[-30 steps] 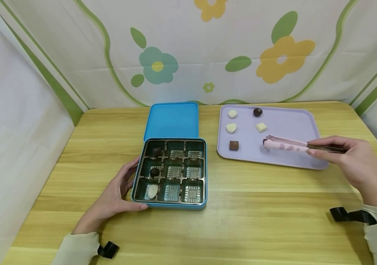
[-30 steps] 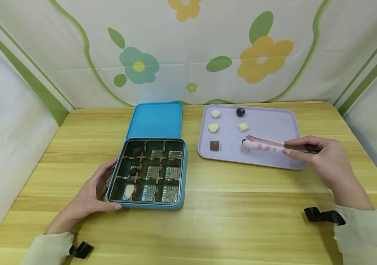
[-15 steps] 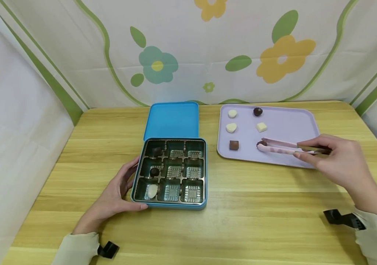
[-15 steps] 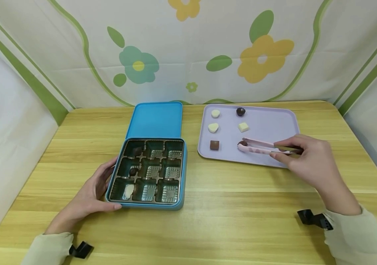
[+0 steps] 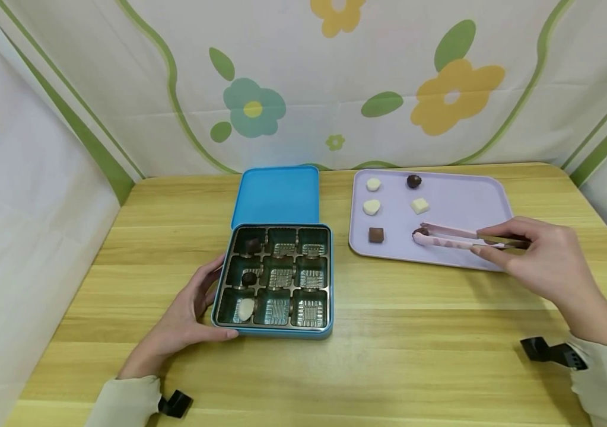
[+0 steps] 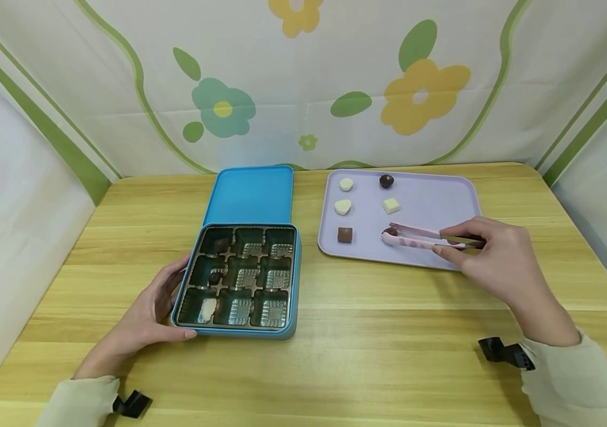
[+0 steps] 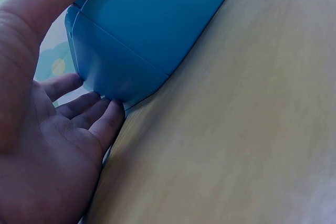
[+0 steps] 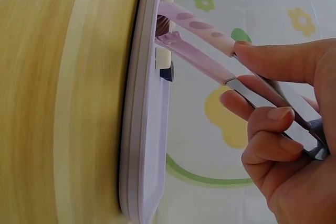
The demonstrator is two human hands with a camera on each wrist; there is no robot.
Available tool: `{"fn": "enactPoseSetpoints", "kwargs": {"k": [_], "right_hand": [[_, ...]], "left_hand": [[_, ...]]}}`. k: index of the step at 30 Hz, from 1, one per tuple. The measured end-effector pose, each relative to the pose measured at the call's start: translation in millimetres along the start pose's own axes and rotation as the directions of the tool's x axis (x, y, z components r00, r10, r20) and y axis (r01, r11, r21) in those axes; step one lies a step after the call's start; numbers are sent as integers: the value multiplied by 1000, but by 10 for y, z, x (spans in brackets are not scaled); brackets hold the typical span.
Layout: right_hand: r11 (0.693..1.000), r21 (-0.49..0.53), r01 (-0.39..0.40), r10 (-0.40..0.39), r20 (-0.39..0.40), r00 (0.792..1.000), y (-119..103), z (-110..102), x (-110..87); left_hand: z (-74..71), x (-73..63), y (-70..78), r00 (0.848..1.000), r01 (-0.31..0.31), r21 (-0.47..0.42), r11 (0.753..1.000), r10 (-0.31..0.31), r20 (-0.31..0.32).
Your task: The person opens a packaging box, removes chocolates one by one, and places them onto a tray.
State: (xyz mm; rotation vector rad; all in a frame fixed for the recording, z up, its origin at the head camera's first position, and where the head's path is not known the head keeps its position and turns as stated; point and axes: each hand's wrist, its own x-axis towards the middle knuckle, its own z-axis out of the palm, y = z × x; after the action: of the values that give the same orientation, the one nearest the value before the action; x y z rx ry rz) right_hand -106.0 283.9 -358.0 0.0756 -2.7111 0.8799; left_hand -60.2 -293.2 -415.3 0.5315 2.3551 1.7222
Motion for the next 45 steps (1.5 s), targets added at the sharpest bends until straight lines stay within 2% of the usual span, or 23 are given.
{"fn": "enactPoseSetpoints", "kwargs": {"k": [4, 7, 14, 22, 33, 45], "right_hand": [[1000, 1, 18, -18, -15, 1000, -5, -5, -1], [998, 7, 56, -56, -55, 997, -5, -2, -5], [974, 7, 224, -220, -180, 959, -26, -2, -2], [950, 49, 308, -292, -207, 934, -118, 89, -12], [928, 62, 367, -346, -224, 911, -176, 270, -50], [934, 46, 356, -337, -229, 913, -214, 322, -42]], "left_hand": [[5, -13, 1, 1000, 14, 0, 1000, -14, -1], [9, -19, -3, 1000, 23, -6, 1000, -23, 0], [18, -23, -8, 1000, 16, -5, 1000, -16, -3], [24, -29, -5, 1000, 20, -12, 1000, -20, -8], [38, -25, 10, 1000, 3, -19, 1000, -3, -17], [19, -5, 88, 999, -41, -14, 999, 41, -12]]}}
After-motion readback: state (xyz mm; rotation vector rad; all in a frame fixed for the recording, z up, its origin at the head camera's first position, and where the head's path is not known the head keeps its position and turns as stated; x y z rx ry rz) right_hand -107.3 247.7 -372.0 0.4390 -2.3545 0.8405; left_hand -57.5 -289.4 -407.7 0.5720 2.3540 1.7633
